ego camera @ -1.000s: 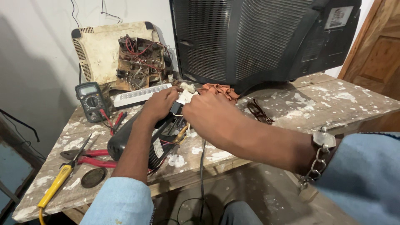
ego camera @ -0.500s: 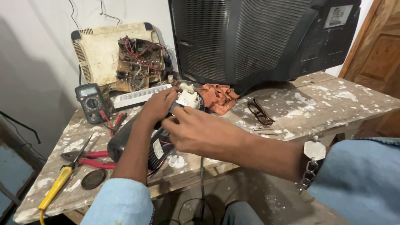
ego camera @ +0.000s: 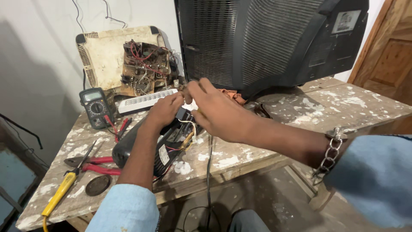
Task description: The person works on an electric motor at a workbench, routing and seating wires against the motor's switch assembly, pressing components into place, and fitting the black motor housing over the assembly, lifting and aligning the housing with both hands.
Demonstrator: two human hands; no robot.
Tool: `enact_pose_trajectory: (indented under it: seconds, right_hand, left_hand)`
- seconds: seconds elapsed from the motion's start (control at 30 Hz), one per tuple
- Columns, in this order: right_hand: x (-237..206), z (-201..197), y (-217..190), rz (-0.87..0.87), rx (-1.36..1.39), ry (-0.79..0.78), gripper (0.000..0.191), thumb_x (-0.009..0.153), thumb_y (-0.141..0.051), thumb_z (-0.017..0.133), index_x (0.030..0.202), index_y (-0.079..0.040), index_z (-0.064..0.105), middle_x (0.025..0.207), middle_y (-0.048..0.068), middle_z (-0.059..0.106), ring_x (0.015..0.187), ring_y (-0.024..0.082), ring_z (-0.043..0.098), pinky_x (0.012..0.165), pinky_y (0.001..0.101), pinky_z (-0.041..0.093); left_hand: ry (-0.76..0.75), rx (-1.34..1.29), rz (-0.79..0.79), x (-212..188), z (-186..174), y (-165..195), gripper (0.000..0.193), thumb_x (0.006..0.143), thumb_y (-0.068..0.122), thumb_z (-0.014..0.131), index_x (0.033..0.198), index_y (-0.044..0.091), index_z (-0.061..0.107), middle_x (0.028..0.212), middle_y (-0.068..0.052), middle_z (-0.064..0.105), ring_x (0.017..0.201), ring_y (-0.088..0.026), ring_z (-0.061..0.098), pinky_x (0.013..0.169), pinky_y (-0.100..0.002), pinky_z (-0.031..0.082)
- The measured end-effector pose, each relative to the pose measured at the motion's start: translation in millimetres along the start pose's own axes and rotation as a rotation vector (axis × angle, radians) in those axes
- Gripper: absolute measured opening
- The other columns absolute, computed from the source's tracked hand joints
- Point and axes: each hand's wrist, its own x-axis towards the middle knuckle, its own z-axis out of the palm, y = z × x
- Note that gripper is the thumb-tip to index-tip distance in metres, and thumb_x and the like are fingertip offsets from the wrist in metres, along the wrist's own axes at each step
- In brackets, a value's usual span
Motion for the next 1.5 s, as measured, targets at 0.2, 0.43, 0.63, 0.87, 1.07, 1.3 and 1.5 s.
enact_pose_trajectory:
  seconds: [0.2, 0.43, 0.63, 0.87, 1.07, 1.3, 1.5]
  right_hand:
    - [-11, 8, 0, -0.061, 0.002, -0.029, 0.031, 0.09, -0.015, 0.072, 0.11, -0.006, 0.05, 0.099, 0.016, 0.062, 0.099, 0.036, 0.06, 0.085, 0.0482, 0.049]
    - [8, -6, -26, 0.307, -0.242, -0.223, 0.048, 0.094, -0.034, 0.07, 0.116, 0.006, 0.056, 0.092, 0.027, 0.068, 0.092, 0.044, 0.069, 0.078, 0.0509, 0.056]
    - [17, -20, -29, 0.317, -0.287, -0.277, 0.028, 0.089, -0.026, 0.073, 0.098, 0.001, 0.07, 0.095, 0.027, 0.072, 0.095, 0.042, 0.07, 0.079, 0.0508, 0.057]
    - [10, -12, -18, -0.057, -0.543, -0.301, 0.009, 0.082, -0.004, 0.067, 0.088, -0.003, 0.074, 0.093, 0.02, 0.072, 0.091, 0.037, 0.073, 0.074, 0.0481, 0.06]
    - [1, -6, -18, -0.331, -0.743, -0.234, 0.008, 0.073, -0.011, 0.072, 0.072, -0.004, 0.075, 0.101, 0.016, 0.064, 0.091, 0.035, 0.068, 0.07, 0.0459, 0.059]
    - [-2, -9, -16, -0.258, -0.429, -0.164, 0.06, 0.081, -0.011, 0.072, 0.135, 0.002, 0.05, 0.128, 0.029, 0.044, 0.084, 0.044, 0.066, 0.071, 0.0504, 0.057]
    - [-3, 0, -17, -0.076, -0.167, -0.094, 0.05, 0.085, -0.013, 0.071, 0.127, -0.001, 0.046, 0.124, 0.025, 0.046, 0.092, 0.041, 0.067, 0.076, 0.0498, 0.057]
  left_hand:
    - [0.024, -0.115, 0.089, 0, 0, 0, 0.047, 0.101, 0.044, 0.04, 0.126, 0.015, 0.067, 0.115, -0.021, 0.071, 0.11, -0.041, 0.067, 0.093, -0.048, 0.051]
    - [0.005, -0.051, -0.003, -1, 0, 1, 0.048, 0.101, 0.045, 0.042, 0.127, 0.015, 0.068, 0.118, -0.021, 0.071, 0.112, -0.043, 0.065, 0.095, -0.048, 0.05]
    - [0.031, -0.07, 0.029, -2, 0, 5, 0.048, 0.1, 0.045, 0.041, 0.129, 0.015, 0.067, 0.119, -0.02, 0.071, 0.113, -0.04, 0.065, 0.096, -0.046, 0.049]
    - [0.018, -0.06, 0.031, -3, -2, 8, 0.048, 0.099, 0.044, 0.042, 0.128, 0.015, 0.068, 0.119, -0.02, 0.072, 0.112, -0.038, 0.067, 0.096, -0.045, 0.05]
    - [0.039, -0.114, 0.065, -5, -5, 8, 0.047, 0.1, 0.044, 0.042, 0.128, 0.017, 0.069, 0.119, -0.019, 0.071, 0.112, -0.038, 0.067, 0.096, -0.045, 0.05]
    - [-0.009, -0.059, -0.002, -4, -4, 7, 0.045, 0.102, 0.044, 0.043, 0.124, 0.013, 0.068, 0.116, -0.019, 0.075, 0.111, -0.039, 0.069, 0.094, -0.046, 0.051]
    - [0.038, -0.101, 0.121, -2, -3, 3, 0.05, 0.1, 0.044, 0.041, 0.131, 0.013, 0.066, 0.121, -0.02, 0.07, 0.112, -0.04, 0.067, 0.095, -0.045, 0.05]
